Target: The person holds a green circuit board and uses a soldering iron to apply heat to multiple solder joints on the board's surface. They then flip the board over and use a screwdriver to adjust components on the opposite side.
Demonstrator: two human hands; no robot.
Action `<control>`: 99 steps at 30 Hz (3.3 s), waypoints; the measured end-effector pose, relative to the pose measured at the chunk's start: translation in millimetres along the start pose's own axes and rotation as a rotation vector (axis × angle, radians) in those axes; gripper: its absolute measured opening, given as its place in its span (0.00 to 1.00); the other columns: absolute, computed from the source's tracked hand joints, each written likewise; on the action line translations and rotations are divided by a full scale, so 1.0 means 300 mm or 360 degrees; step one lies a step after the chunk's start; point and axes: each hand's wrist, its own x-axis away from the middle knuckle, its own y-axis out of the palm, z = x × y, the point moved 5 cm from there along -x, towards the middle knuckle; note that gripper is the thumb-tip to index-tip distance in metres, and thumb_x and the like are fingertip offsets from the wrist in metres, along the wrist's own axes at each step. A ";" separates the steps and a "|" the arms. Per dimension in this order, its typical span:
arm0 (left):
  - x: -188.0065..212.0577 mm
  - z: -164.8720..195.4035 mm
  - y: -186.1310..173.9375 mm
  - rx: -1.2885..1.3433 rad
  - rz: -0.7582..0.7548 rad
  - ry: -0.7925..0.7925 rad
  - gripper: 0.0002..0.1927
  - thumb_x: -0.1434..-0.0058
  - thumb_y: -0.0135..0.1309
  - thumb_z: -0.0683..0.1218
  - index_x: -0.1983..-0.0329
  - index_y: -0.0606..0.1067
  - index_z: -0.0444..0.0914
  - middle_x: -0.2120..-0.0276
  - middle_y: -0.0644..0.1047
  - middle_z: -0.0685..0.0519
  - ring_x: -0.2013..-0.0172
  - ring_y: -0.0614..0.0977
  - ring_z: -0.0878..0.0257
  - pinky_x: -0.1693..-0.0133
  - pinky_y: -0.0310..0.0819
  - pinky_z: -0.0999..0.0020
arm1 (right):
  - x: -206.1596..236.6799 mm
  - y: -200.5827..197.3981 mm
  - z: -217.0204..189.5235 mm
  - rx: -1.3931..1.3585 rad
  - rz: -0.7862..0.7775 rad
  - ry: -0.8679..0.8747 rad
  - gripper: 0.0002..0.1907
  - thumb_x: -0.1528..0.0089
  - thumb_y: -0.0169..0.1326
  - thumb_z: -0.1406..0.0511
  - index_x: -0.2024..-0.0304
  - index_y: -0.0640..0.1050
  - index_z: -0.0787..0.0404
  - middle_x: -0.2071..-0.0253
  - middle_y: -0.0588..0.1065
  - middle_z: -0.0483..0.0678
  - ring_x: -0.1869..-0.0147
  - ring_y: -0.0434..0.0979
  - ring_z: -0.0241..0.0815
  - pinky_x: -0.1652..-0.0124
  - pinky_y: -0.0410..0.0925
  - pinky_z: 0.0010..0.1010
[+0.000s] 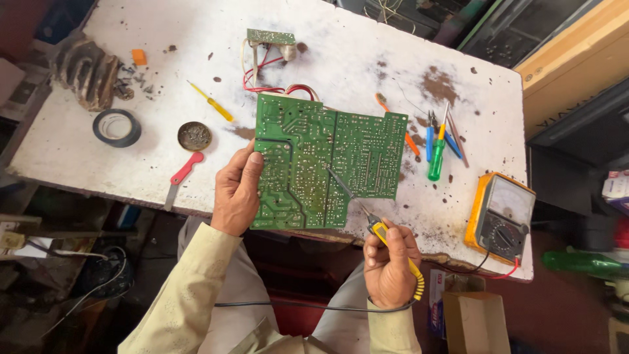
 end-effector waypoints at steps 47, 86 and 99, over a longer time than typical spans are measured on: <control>0.000 -0.007 -0.004 -0.0003 0.0004 -0.0066 0.22 0.23 0.45 0.46 0.32 0.69 0.29 0.43 0.78 0.50 0.44 0.76 0.67 0.40 0.69 0.71 | 0.028 -0.046 -0.021 0.0017 -0.0029 -0.0103 0.10 0.33 0.57 0.68 0.52 0.80 0.67 0.67 0.78 0.53 0.69 0.74 0.41 0.74 0.64 0.25; -0.004 0.002 0.002 -0.0023 0.0002 -0.0026 0.20 0.24 0.44 0.44 0.34 0.71 0.29 0.43 0.78 0.50 0.44 0.75 0.68 0.41 0.69 0.71 | -0.018 -0.002 -0.021 0.0064 0.0044 -0.0026 0.10 0.34 0.57 0.66 0.55 0.80 0.67 0.70 0.77 0.52 0.71 0.74 0.40 0.75 0.64 0.24; 0.000 0.002 0.005 0.0020 -0.0001 -0.0046 0.20 0.24 0.44 0.44 0.33 0.70 0.29 0.43 0.77 0.50 0.44 0.75 0.68 0.41 0.69 0.71 | 0.005 0.010 -0.042 0.0191 -0.0029 -0.0188 0.09 0.33 0.57 0.67 0.55 0.81 0.67 0.70 0.78 0.52 0.71 0.74 0.39 0.75 0.64 0.24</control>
